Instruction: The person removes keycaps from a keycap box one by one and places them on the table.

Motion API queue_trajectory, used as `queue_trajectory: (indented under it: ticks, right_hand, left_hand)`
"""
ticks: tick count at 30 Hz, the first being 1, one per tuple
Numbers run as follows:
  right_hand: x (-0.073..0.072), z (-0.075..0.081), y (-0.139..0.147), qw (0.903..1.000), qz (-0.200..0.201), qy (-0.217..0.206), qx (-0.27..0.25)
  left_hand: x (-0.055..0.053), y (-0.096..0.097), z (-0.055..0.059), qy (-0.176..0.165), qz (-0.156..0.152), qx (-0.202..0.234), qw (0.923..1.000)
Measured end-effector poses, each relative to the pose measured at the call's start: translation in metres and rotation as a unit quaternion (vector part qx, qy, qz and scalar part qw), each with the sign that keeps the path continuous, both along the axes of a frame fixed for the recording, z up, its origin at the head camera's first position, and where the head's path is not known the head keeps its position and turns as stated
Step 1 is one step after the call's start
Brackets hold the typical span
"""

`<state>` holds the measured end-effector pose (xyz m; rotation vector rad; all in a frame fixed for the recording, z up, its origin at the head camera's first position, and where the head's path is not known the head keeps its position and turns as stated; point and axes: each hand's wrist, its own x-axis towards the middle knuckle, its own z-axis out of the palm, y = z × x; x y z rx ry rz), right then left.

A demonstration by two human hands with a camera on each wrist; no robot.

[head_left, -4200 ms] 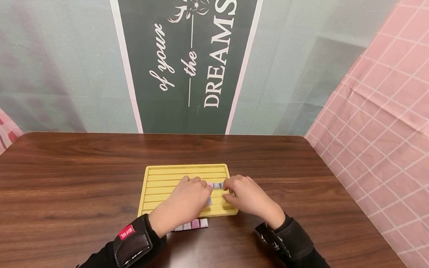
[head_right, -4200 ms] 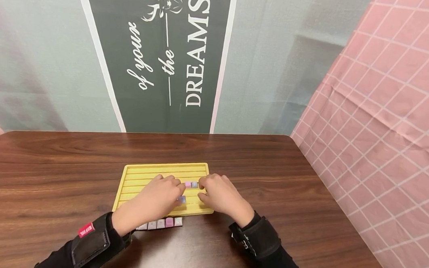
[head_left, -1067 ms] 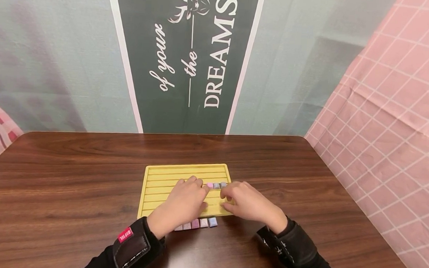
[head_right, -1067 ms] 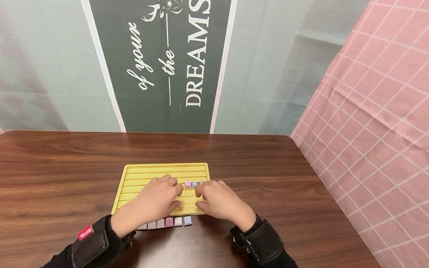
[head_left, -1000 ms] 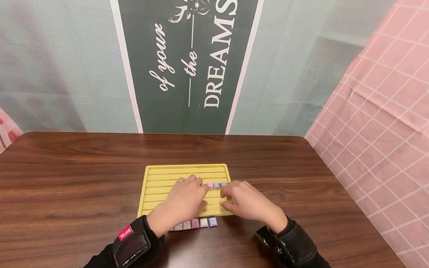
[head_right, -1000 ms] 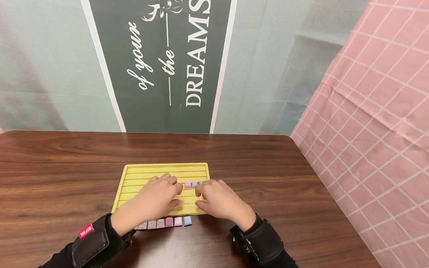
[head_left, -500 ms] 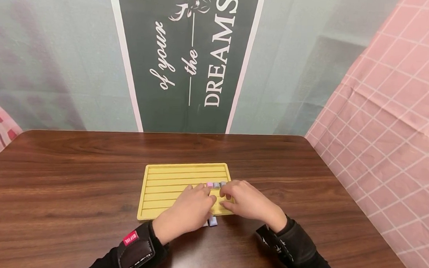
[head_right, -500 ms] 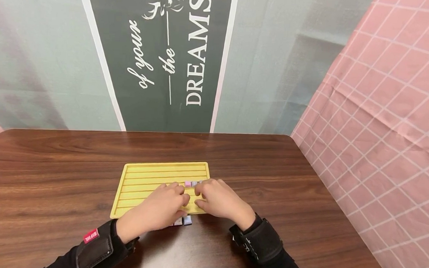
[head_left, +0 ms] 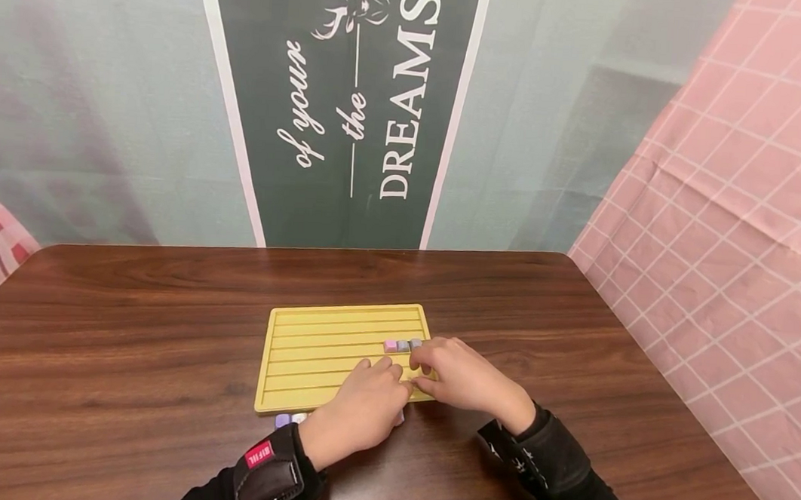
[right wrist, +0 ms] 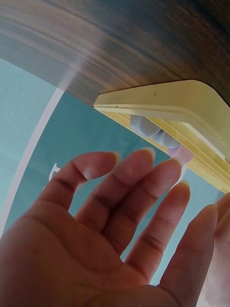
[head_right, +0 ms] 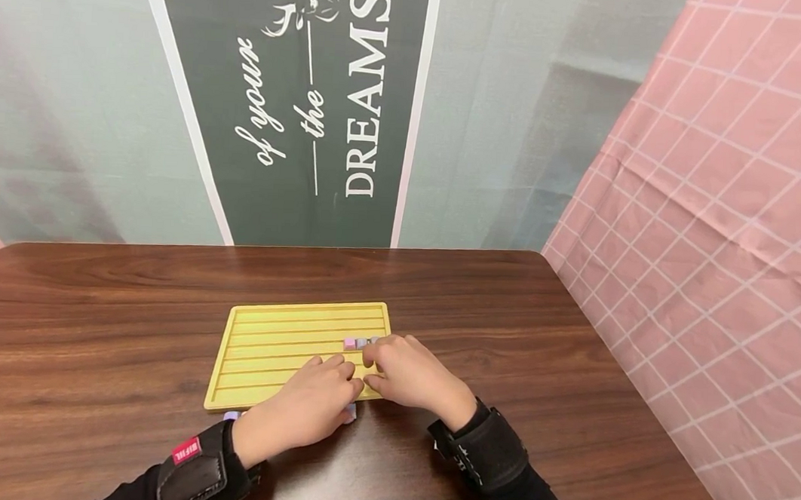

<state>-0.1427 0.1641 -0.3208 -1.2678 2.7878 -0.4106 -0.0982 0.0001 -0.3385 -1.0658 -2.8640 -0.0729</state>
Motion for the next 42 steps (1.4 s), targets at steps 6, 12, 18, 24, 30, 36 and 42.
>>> queue_trajectory:
  ticks: [6,12,18,24,30,36,42]
  right_hand:
    - [0.000,0.000,0.000,1.0000,-0.001,-0.003,0.001]
    - [0.000,0.000,0.000,1.0000,-0.002,-0.002,0.000]
    - [-0.001,0.001,0.001,1.0000,-0.001,0.001,-0.003]
    - [-0.001,0.000,0.002,0.9998,0.004,0.013,-0.017]
    - [-0.002,0.001,0.003,0.9992,0.000,0.017,-0.035]
    - [-0.006,0.001,-0.001,0.9988,-0.005,0.027,-0.041]
    - [-0.011,0.002,-0.008,0.9988,-0.011,0.036,-0.032]
  left_hand:
    - [0.001,0.000,0.001,0.003,0.007,-0.001,1.0000]
    - [0.001,-0.001,0.002,0.006,0.011,-0.004,0.9999]
    - [-0.001,-0.007,0.011,0.002,0.022,0.007,0.9997]
    - [-0.002,-0.019,0.022,-0.020,0.035,0.031,0.9987]
    - [-0.002,-0.033,0.028,-0.018,0.046,0.061,0.9969]
    - [-0.003,-0.044,0.029,-0.017,0.057,0.087,0.9944]
    - [-0.006,-0.050,0.029,-0.026,0.059,0.094,0.9935]
